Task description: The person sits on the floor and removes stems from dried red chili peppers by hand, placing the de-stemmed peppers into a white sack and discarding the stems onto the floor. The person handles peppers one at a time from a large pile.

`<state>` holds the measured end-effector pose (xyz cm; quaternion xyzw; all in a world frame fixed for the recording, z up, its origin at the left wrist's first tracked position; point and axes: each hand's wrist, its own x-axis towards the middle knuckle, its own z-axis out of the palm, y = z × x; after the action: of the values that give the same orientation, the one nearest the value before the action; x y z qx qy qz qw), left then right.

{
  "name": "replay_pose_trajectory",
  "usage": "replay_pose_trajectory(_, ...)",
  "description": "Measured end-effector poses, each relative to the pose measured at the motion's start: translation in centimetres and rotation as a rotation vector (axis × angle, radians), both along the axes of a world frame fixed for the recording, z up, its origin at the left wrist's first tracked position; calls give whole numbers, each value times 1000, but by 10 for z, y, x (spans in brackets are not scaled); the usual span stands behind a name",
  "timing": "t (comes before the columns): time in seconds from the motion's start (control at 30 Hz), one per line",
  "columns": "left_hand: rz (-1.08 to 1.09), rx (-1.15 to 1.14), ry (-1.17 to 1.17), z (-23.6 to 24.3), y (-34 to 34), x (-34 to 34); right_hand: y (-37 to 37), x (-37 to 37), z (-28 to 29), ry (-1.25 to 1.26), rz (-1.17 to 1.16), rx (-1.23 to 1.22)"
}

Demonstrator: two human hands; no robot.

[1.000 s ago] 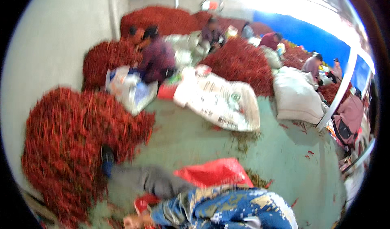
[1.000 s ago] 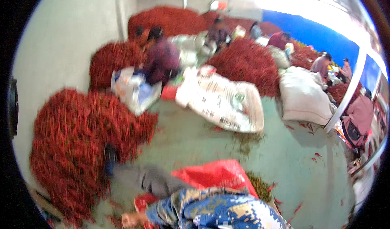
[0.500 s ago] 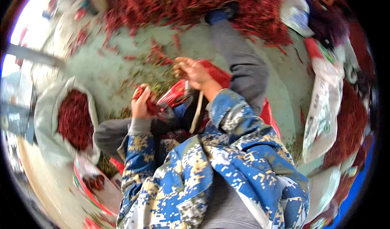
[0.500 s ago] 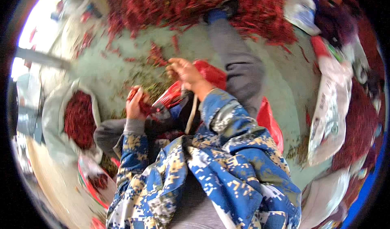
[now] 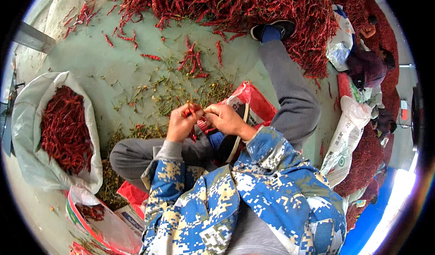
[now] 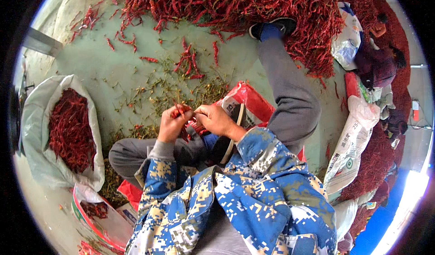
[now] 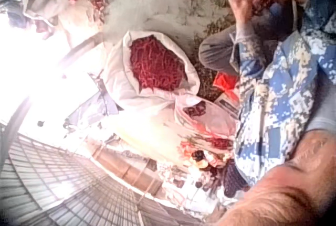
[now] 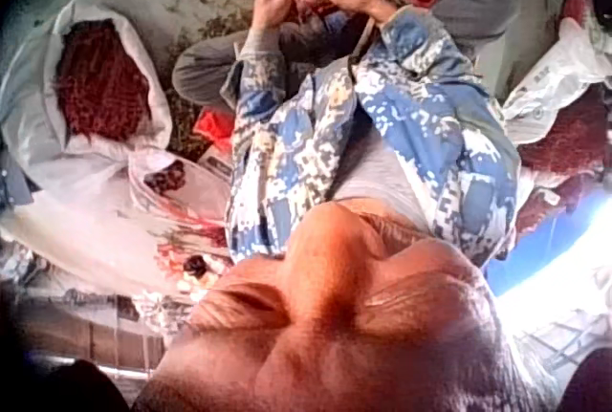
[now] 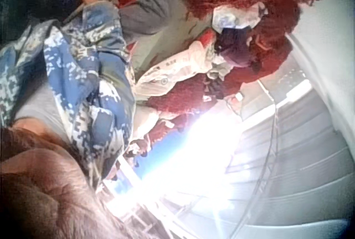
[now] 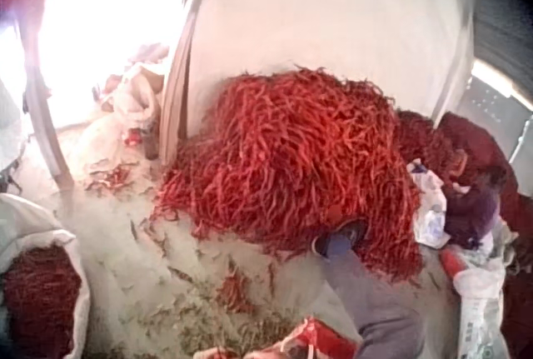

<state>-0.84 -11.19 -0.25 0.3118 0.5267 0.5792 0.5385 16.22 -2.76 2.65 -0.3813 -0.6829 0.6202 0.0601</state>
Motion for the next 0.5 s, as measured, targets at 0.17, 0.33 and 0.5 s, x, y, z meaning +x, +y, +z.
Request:
replay_pose_trajectory(0.17,14,252,302,-2,-2,-1,54,-28,-57,43,-607,-291)
replay_pose_trajectory(0.33,235,-82,-355,-12,2,1,123,-33,-87,-156,-248,896)
replay_pose_trajectory(0.5,208,-47,-506,-3,8,9,115,-43,-94,-489,125,1216)
